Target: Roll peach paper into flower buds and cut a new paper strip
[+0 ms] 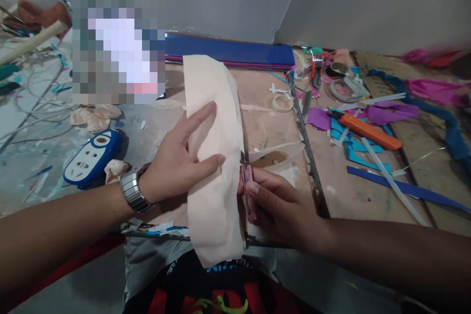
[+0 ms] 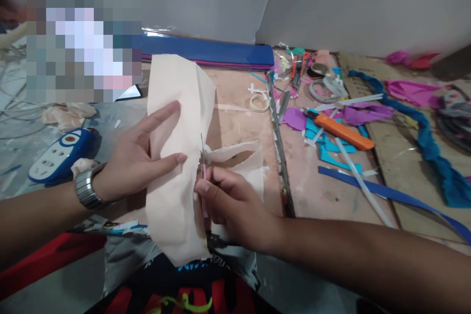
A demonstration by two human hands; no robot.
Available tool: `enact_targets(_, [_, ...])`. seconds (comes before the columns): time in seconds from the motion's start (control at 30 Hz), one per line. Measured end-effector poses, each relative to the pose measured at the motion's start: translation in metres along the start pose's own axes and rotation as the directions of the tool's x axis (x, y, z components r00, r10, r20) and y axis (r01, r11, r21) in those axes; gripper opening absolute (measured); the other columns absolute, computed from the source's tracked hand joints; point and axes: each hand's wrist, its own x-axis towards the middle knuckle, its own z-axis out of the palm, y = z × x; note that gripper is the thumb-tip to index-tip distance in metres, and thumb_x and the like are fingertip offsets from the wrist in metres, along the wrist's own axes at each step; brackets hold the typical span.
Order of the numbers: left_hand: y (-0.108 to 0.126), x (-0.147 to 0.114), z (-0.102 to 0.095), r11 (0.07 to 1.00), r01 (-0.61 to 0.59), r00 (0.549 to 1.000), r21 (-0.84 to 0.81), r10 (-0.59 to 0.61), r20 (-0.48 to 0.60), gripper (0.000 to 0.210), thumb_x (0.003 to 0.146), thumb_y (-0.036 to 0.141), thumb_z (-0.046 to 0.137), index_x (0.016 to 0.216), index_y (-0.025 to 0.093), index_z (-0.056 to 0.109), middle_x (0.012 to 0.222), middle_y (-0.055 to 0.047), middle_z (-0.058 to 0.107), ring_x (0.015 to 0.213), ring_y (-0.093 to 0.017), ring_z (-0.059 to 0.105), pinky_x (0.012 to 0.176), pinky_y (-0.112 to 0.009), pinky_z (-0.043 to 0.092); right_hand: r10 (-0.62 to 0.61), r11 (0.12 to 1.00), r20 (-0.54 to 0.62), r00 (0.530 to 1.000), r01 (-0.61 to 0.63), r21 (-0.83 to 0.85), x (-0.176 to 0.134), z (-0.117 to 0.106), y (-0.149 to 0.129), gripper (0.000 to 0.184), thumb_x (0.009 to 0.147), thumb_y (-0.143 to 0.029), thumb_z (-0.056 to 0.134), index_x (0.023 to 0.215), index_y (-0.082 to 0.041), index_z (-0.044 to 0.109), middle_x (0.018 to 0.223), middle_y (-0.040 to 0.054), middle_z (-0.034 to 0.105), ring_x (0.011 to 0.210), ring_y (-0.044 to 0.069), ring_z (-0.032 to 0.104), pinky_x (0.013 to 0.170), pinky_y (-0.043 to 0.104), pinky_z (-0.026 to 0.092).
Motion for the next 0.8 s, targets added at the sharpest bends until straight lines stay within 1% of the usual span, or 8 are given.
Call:
enact_targets(0.2, [-0.0048, 0.0025, -0.0050, 0.994, -0.092, 0.996, 0.066, 0.092, -0.001, 0.090, 0.077, 0.031, 0.085, 0.158, 0.026, 0.046, 0.165, -0.008, 0.045, 0.154, -0.035, 0.041, 0.133, -0.052, 0.022, 0.044, 0.998, -0.020, 0.999, -0.045, -0.034, 0.0008, 0.0001, 0.0014, 0.036, 0.096, -0.050, 0.072, 0.088, -0.020, 0.055, 0.063, -0.0068, 0.054, 0.047, 0.005, 0.035, 0.044, 0.020, 0.024])
enact_targets(0.3, [-0.0049, 0.0035, -0.0068, 0.992, -0.099, 0.995, 0.080, 0.099, 0.006, 0.091, 0.077, 0.033, 0.085, 0.159, 0.028, 0.045, 0.167, -0.007, 0.044, 0.155, -0.034, 0.039, 0.135, -0.052, 0.015, 0.043, 0.999, -0.010, 0.999, -0.044, -0.010, 0.0018, -0.0013, 0.0032, 0.035, 0.098, -0.049, 0.069, 0.087, -0.020, 0.053, 0.062, -0.0071, 0.053, 0.048, 0.006, 0.035, 0.045, 0.020, 0.023])
enact_targets(0.37, [-0.0049, 0.0037, -0.0066, 0.994, -0.082, 0.997, 0.067, 0.082, 0.009, 0.091, 0.077, 0.034, 0.085, 0.159, 0.029, 0.045, 0.168, -0.006, 0.042, 0.156, -0.034, 0.038, 0.135, -0.052, 0.012, 0.031, 1.000, -0.009, 0.999, -0.031, -0.002, 0.0022, -0.0023, 0.0034, 0.032, 0.099, -0.047, 0.069, 0.090, -0.021, 0.054, 0.064, -0.0064, 0.055, 0.051, 0.006, 0.039, 0.047, 0.020, 0.026])
enact_targets(0.43, [-0.0050, 0.0036, -0.0055, 0.999, -0.045, 0.999, 0.020, 0.045, 0.003, 0.092, 0.076, 0.035, 0.086, 0.158, 0.029, 0.045, 0.168, -0.006, 0.041, 0.156, -0.035, 0.037, 0.135, -0.053, 0.015, 0.014, 1.000, -0.005, 1.000, -0.014, -0.015, 0.0023, -0.0027, 0.0022, 0.031, 0.098, -0.047, 0.070, 0.093, -0.021, 0.054, 0.064, -0.0065, 0.056, 0.051, 0.006, 0.040, 0.048, 0.020, 0.027])
enact_targets(0.53, [-0.0047, 0.0035, -0.0032, 0.992, 0.039, 0.999, -0.118, -0.038, 0.009, 0.090, 0.079, 0.034, 0.084, 0.159, 0.029, 0.043, 0.168, -0.006, 0.041, 0.153, -0.034, 0.042, 0.131, -0.053, 0.028, 0.014, 0.999, 0.019, 1.000, -0.013, -0.034, 0.0017, -0.0022, 0.0000, 0.031, 0.099, -0.047, 0.070, 0.093, -0.020, 0.056, 0.058, -0.0077, 0.055, 0.047, 0.006, 0.038, 0.046, 0.020, 0.025])
enact_targets(0.6, [-0.0041, 0.0039, -0.0022, 0.981, 0.071, 0.997, -0.178, -0.070, 0.013, 0.087, 0.081, 0.032, 0.082, 0.159, 0.028, 0.043, 0.168, -0.005, 0.041, 0.152, -0.032, 0.044, 0.129, -0.051, 0.034, 0.013, 1.000, 0.036, 0.999, -0.013, -0.013, 0.0009, -0.0016, -0.0002, 0.033, 0.099, -0.047, 0.070, 0.089, -0.019, 0.057, 0.055, -0.0078, 0.053, 0.046, 0.005, 0.038, 0.046, 0.020, 0.024])
enact_targets(0.73, [-0.0031, 0.0045, -0.0016, 0.986, 0.069, 0.997, -0.149, -0.071, -0.012, 0.083, 0.080, 0.029, 0.082, 0.156, 0.024, 0.048, 0.166, -0.007, 0.044, 0.153, -0.032, 0.042, 0.132, -0.051, 0.029, 0.044, 0.997, 0.039, 0.998, -0.046, 0.059, -0.0012, -0.0009, 0.0020, 0.037, 0.097, -0.049, 0.070, 0.080, -0.018, 0.059, 0.057, -0.0048, 0.055, 0.052, 0.008, 0.044, 0.052, 0.022, 0.034])
enact_targets(0.8, [-0.0026, 0.0041, -0.0010, 0.988, 0.080, 0.996, -0.134, -0.082, -0.015, 0.082, 0.081, 0.030, 0.081, 0.155, 0.024, 0.048, 0.164, -0.008, 0.047, 0.151, -0.032, 0.045, 0.131, -0.052, 0.029, 0.069, 0.995, 0.026, 0.997, -0.071, 0.073, -0.0019, -0.0009, 0.0028, 0.040, 0.095, -0.053, 0.071, 0.079, -0.018, 0.061, 0.058, -0.0034, 0.057, 0.052, 0.009, 0.046, 0.053, 0.023, 0.035])
